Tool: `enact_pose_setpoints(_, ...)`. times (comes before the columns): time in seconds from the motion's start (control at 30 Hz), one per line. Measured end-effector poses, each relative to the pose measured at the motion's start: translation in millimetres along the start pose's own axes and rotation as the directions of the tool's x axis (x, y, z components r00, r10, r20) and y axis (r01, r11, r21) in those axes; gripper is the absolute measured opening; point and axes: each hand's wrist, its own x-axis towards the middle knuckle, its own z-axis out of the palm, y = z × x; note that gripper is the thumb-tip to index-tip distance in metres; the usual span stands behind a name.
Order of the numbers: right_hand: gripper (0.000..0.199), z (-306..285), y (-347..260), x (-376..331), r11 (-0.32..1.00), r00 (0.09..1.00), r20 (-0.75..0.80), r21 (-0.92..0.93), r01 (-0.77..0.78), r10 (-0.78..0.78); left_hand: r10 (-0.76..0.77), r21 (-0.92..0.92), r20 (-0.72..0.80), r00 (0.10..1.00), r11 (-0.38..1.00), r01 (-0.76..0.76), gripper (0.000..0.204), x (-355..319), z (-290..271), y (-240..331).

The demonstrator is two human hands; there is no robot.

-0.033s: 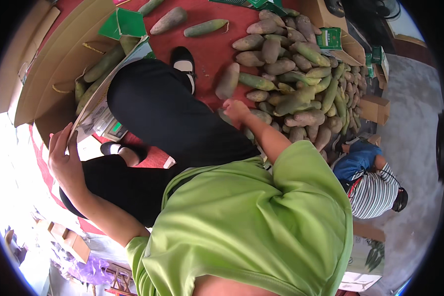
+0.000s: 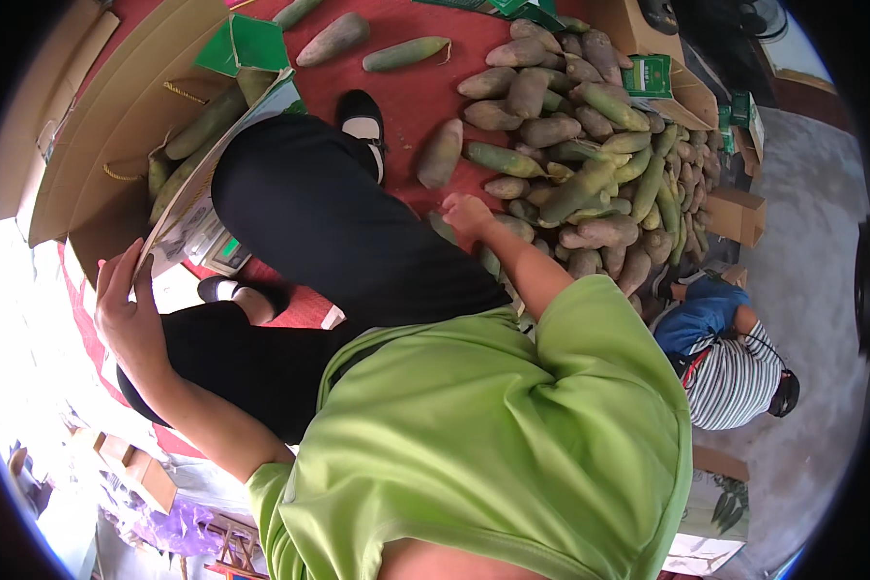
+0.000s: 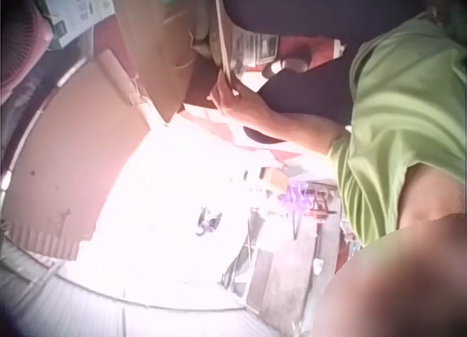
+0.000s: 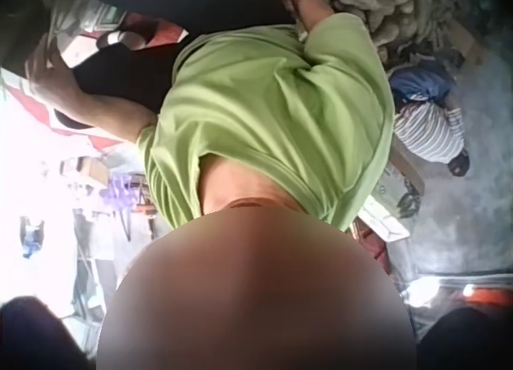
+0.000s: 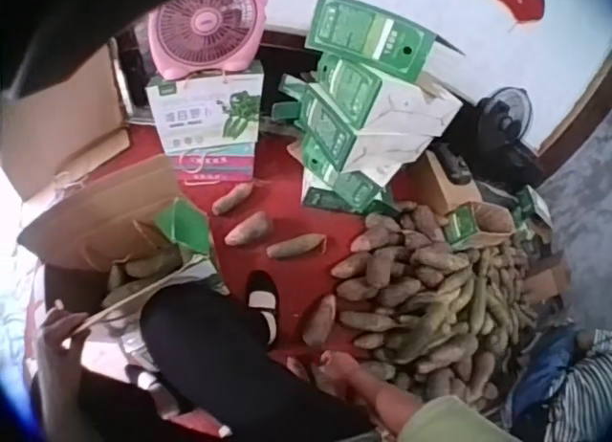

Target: Sorting, weighing, and packaging produce into boxes in a facility.

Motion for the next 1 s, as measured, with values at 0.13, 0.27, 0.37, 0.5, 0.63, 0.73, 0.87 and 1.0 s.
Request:
enact_pose_setpoints(0.13, 0.034, -0.5, 22.0, 4.7, 0.995, 0.996, -0.025, 0.06, -0.081, 0.082, -0.004, 0.025, -0.003, 1.0, 1.0, 0.004, 0.024, -0.8, 0.3, -1.3)
enact_pose_setpoints(0.27, 0.033, 0.1, 19.6, 6.0, 0.974, 0.985, -0.003, 0.148, -0.172, 0.174, -0.022, 0.039, -0.002, 1.0, 0.999, 0.022, 0.024, -1.8, 0.0, 1.5)
enact_pose_setpoints(0.37, 0.032, 3.0, 20.9, 7.3, 0.974, 0.993, -0.06, 0.21, -0.088, 0.103, -0.04, 0.018, -0.001, 0.999, 0.999, 0.04, 0.024, -1.4, -0.7, 3.1)
enact_pose_setpoints(0.5, 0.032, 2.3, 16.7, 13.5, 0.989, 0.986, -0.124, 0.112, -0.1, 0.114, -0.027, 0.039, -0.001, 1.0, 0.999, 0.027, 0.025, -0.6, 0.9, 0.2)
enact_pose_setpoints(0.63, 0.038, -2.3, 21.6, 29.4, 0.976, 0.973, -0.151, 0.154, -0.152, 0.175, -0.084, 0.026, 0.007, 0.996, 0.996, 0.083, 0.026, -1.5, -0.5, 2.3)
enact_pose_setpoints(0.73, 0.045, -1.8, 26.5, 48.8, 0.985, 0.956, -0.239, 0.06, -0.159, 0.169, -0.07, 0.028, -0.009, 0.997, 0.997, 0.07, 0.028, -1.7, 3.1, 0.5)
enact_pose_setpoints(0.87, 0.05, 6.3, 66.6, 81.7, 0.958, 0.908, -0.31, 0.031, -0.285, 0.28, -0.07, -0.07, 0.004, 0.998, 0.995, 0.07, 0.028, 7.3, 6.0, 8.1)
enact_pose_setpoints(1.0, 0.059, 2.6, 10.1, 87.1, 0.816, 0.875, -0.188, 0.487, -0.312, 0.447, -0.088, -0.017, -0.01, 0.996, 0.996, 0.088, 0.026, -0.9, 1.5, 4.5)
